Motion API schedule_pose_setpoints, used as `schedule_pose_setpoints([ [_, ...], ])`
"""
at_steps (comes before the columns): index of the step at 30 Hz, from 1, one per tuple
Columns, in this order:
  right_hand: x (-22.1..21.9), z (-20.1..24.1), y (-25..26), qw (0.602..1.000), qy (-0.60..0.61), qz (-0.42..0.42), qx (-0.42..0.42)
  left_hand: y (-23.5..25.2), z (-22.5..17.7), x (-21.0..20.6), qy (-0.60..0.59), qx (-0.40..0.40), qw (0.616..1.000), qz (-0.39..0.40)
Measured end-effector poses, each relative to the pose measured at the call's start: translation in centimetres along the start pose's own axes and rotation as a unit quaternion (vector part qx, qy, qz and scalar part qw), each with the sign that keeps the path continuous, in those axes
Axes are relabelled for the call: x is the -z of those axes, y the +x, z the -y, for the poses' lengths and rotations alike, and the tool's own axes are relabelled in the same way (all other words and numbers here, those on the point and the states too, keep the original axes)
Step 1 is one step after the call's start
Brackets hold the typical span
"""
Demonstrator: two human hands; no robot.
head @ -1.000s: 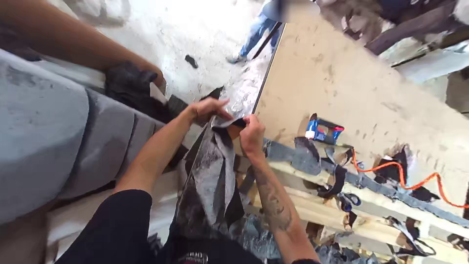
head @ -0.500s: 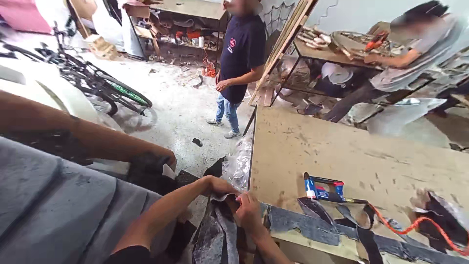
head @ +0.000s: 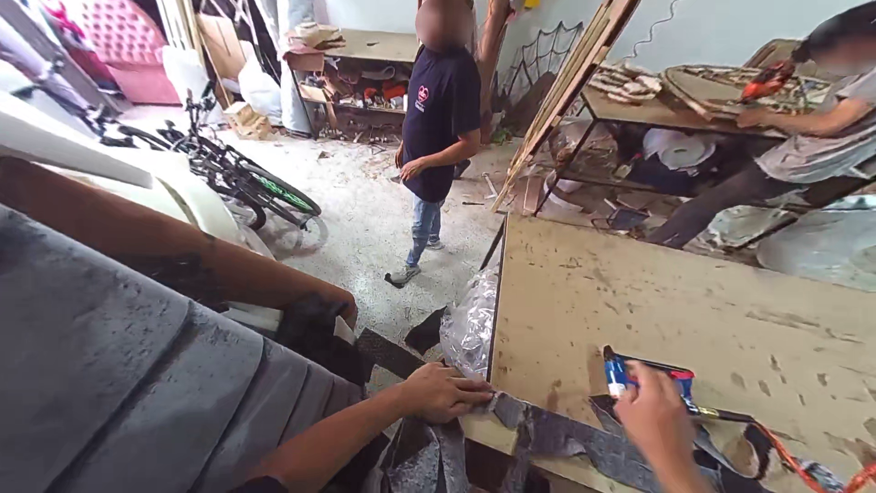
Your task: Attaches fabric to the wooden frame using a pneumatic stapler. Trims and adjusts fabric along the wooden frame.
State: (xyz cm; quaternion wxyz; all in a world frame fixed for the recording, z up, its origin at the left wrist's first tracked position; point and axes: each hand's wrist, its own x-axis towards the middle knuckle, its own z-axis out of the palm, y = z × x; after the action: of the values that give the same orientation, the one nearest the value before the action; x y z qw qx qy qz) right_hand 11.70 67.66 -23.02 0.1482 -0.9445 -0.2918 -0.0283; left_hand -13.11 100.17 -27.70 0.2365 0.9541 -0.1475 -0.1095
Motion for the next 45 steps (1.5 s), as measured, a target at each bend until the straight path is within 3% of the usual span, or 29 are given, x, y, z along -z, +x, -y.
schedule_pose_setpoints([
  [2, -0.7, -8.2, 3.6, 0.991, -0.085, 0.070, -0.073, -0.5, -1.1, -0.9, 0.046, 0.019, 0.999, -0.018],
  [4, -3.2, -13.5, 4.8, 0.977, -0.131, 0.159, -0.060, -1.0, -2.1, -1.5, 0.064, 0.052, 0.996, -0.030],
  [6, -5.6, -15.0, 4.7, 0.971, -0.140, 0.194, -0.030, -1.5, -2.6, -2.2, 0.068, 0.070, 0.994, -0.043],
  [8, -7.1, -15.1, 4.5, 0.971, -0.160, 0.178, -0.026, -1.8, -3.1, -2.9, 0.062, 0.078, 0.994, -0.043],
  [12, -6.2, -14.1, 8.2, 0.940, -0.206, 0.267, -0.051, -2.4, -3.3, -3.3, 0.063, 0.080, 0.993, -0.056],
  [14, -4.2, -12.2, 9.8, 0.934, -0.180, 0.306, -0.031, -2.6, -3.3, -3.7, 0.063, 0.075, 0.992, -0.080],
  [17, -0.6, -5.6, 9.3, 0.944, -0.167, 0.283, 0.021, -2.7, -3.1, -4.1, 0.053, 0.065, 0.993, -0.084],
  [19, 2.5, 1.2, 5.8, 0.960, -0.140, 0.241, 0.034, -2.8, -3.0, -4.2, 0.039, 0.059, 0.994, -0.081],
  [22, 5.9, 11.0, -0.8, 0.987, -0.009, 0.153, 0.045, -3.3, -1.9, -3.5, 0.014, 0.038, 0.989, -0.141],
  [24, 6.0, 14.9, -5.2, 0.986, 0.061, 0.149, 0.034, -3.7, -2.2, -4.4, -0.018, 0.014, 0.985, -0.168],
  [25, 5.4, 16.2, -7.6, 0.981, 0.099, 0.169, 0.003, -4.2, -2.9, -5.5, -0.012, 0.011, 0.990, -0.137],
  [30, 0.3, 19.9, -9.4, 0.959, 0.244, 0.136, -0.037, -3.4, -1.0, -5.4, 0.049, -0.036, 0.993, -0.106],
  [36, 0.8, 21.9, -10.5, 0.977, 0.130, 0.168, -0.030, -3.6, -1.1, -5.2, 0.051, -0.049, 0.995, -0.076],
  [45, 1.2, 23.0, -10.3, 0.970, 0.044, 0.235, -0.031, -3.6, -0.9, -4.9, 0.036, -0.034, 0.996, -0.080],
])
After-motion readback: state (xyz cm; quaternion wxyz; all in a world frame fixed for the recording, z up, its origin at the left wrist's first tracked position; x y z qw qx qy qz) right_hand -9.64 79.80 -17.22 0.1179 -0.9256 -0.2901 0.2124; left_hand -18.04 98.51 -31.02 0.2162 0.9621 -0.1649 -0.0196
